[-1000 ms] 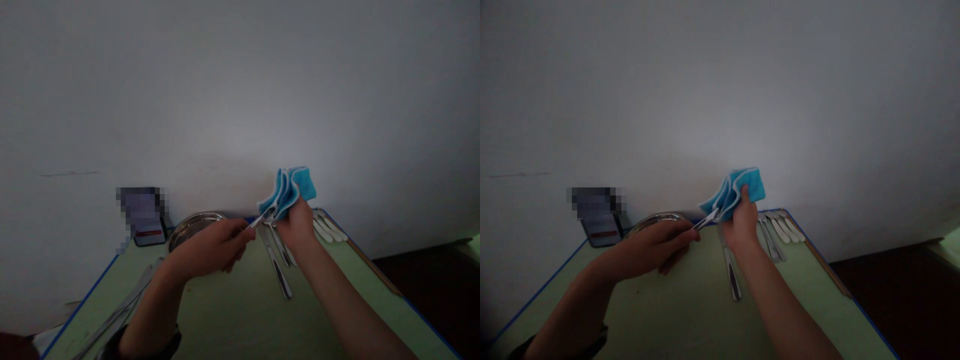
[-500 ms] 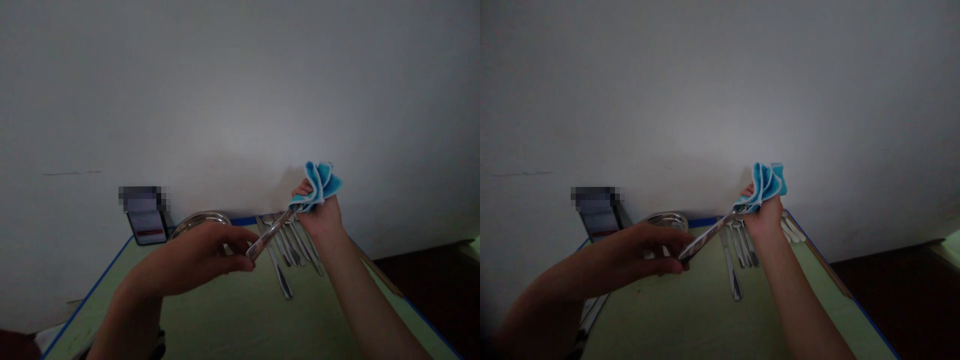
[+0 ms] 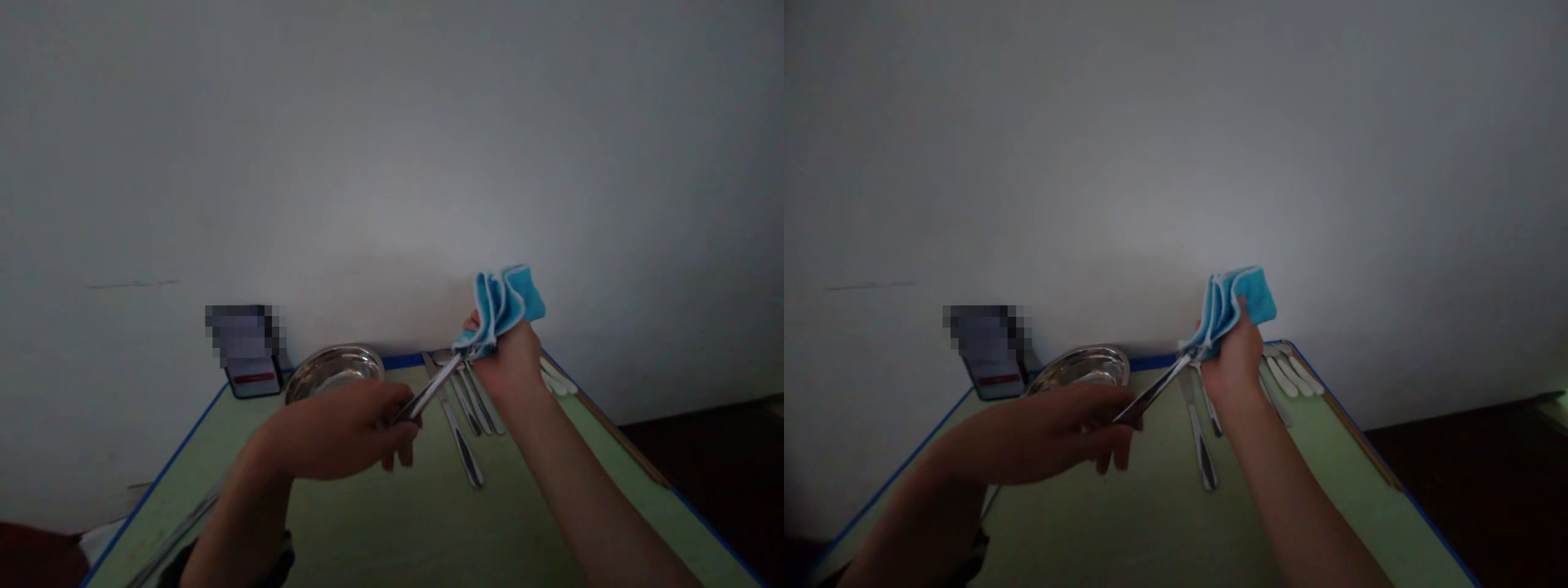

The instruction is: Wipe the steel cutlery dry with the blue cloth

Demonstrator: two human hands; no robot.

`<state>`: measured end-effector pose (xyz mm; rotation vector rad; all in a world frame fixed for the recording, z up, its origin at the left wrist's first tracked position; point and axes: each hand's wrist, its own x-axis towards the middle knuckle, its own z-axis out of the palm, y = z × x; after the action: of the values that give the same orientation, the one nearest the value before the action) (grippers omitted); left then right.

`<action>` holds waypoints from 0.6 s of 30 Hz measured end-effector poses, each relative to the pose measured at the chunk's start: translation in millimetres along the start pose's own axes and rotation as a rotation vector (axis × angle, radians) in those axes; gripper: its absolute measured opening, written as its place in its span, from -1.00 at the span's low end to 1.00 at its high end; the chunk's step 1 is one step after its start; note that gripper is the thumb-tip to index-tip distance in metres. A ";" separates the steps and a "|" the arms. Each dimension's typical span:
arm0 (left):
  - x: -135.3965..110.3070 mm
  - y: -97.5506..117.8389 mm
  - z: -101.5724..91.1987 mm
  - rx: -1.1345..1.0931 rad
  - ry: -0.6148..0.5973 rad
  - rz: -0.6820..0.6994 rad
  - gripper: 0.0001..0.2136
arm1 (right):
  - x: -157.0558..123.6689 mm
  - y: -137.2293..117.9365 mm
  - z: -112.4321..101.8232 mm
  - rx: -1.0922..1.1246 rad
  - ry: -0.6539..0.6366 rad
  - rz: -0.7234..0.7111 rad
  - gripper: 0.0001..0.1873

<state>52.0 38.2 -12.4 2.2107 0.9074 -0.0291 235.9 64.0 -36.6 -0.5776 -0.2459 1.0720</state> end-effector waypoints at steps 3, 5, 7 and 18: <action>10.7 -1.9 8.4 0.268 0.267 -0.072 -0.72 | 0.4 -0.9 2.8 -0.005 0.193 -0.137 -0.85; 15.6 -2.5 11.8 0.351 0.317 -0.076 -0.64 | -0.8 -1.8 4.9 0.003 0.186 -0.156 -0.88; 16.8 -1.6 12.0 0.352 0.293 -0.065 -0.55 | -2.2 -3.0 6.6 0.011 0.144 -0.110 -0.86; 7.1 14.4 5.4 0.118 0.154 -0.063 -0.47 | -13.4 8.7 6.1 -0.025 0.012 0.063 -0.68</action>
<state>67.5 32.1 -9.3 2.3181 1.0840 0.0600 220.2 57.3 -35.3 -0.6177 -0.2327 1.1270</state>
